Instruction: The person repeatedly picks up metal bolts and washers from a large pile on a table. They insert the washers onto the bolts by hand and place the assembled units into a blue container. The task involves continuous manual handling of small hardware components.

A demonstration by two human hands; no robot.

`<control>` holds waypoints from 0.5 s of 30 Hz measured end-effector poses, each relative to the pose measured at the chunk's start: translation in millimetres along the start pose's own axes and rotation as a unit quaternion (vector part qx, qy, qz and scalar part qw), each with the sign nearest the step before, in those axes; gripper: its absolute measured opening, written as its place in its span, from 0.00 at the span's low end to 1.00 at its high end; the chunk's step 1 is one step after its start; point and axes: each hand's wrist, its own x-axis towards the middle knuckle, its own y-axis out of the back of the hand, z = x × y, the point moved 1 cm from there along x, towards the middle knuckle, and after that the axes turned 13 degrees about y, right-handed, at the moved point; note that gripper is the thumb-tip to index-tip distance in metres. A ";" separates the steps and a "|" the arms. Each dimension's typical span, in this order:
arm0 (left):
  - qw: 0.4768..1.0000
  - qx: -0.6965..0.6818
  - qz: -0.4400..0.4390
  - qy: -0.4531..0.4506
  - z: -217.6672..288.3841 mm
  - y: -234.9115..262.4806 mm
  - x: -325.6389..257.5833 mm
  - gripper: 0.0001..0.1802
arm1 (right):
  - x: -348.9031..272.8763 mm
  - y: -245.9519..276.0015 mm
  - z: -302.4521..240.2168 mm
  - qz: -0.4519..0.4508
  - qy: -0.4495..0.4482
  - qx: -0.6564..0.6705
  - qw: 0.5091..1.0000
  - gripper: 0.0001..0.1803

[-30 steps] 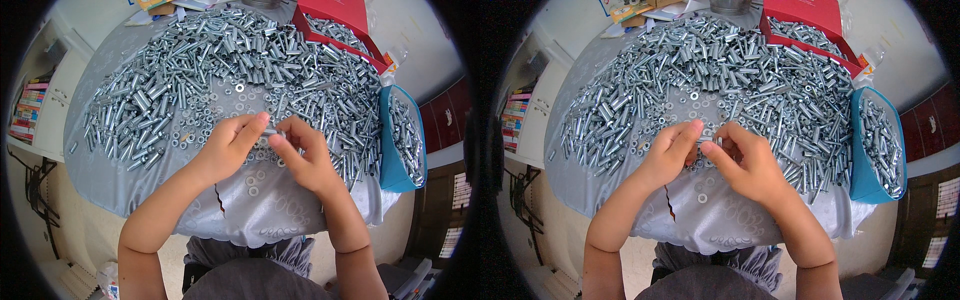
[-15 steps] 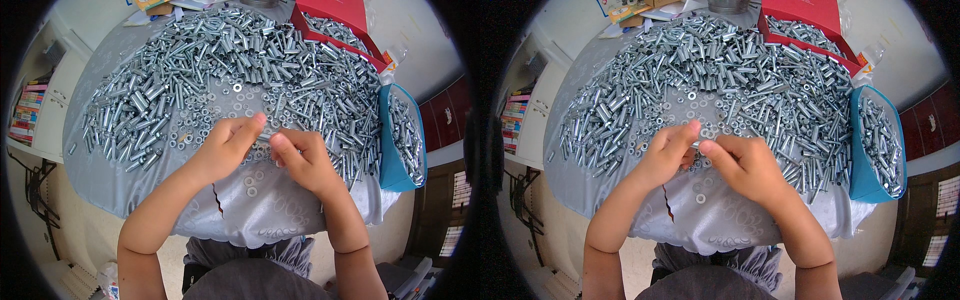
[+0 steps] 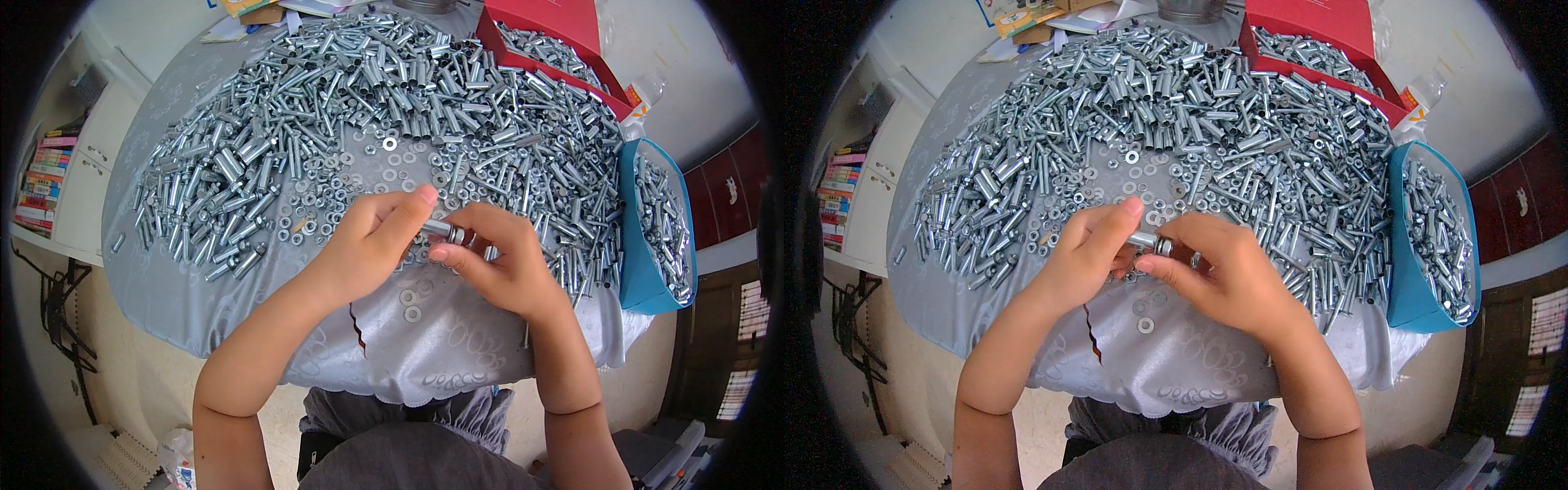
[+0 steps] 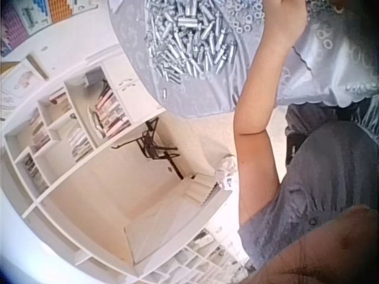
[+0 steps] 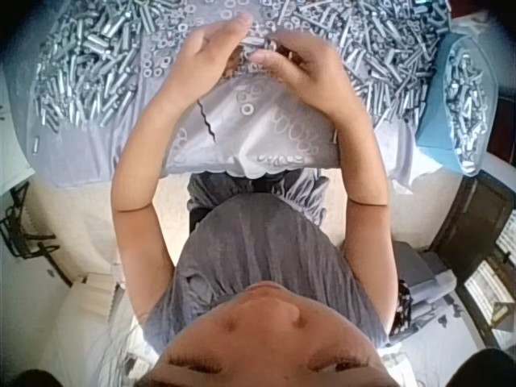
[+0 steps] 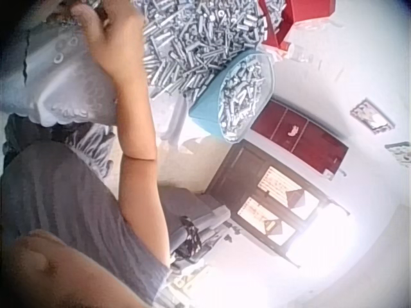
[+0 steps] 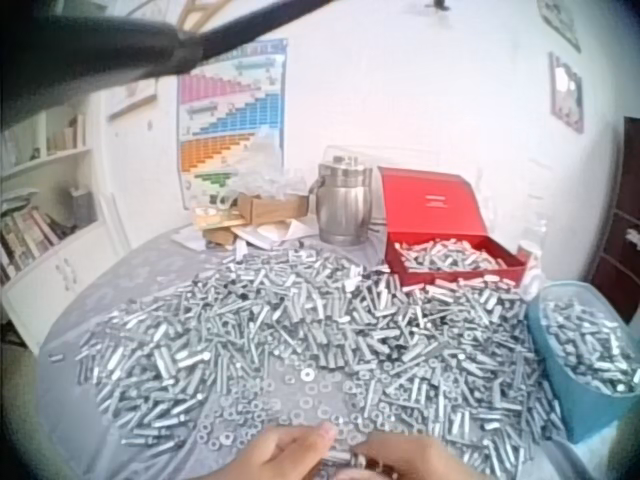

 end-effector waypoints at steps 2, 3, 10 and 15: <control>1.000 0.001 -0.002 -0.009 0.5 0.0 -0.3 0.24 | -1.5 2.1 2.0 -0.038 -0.028 0.013 0.999 0.12; 1.000 0.001 -0.005 -0.018 2.6 -1.0 -1.1 0.24 | -3.1 3.6 6.6 -0.058 -0.040 0.028 0.997 0.12; 1.000 0.007 0.019 -0.021 -0.1 -2.0 1.5 0.24 | -0.3 -0.8 1.3 -0.004 -0.015 -0.016 1.000 0.12; 1.000 0.006 0.016 -0.001 1.7 -3.5 -0.7 0.24 | -0.1 -0.7 1.3 0.012 0.014 -0.009 1.000 0.11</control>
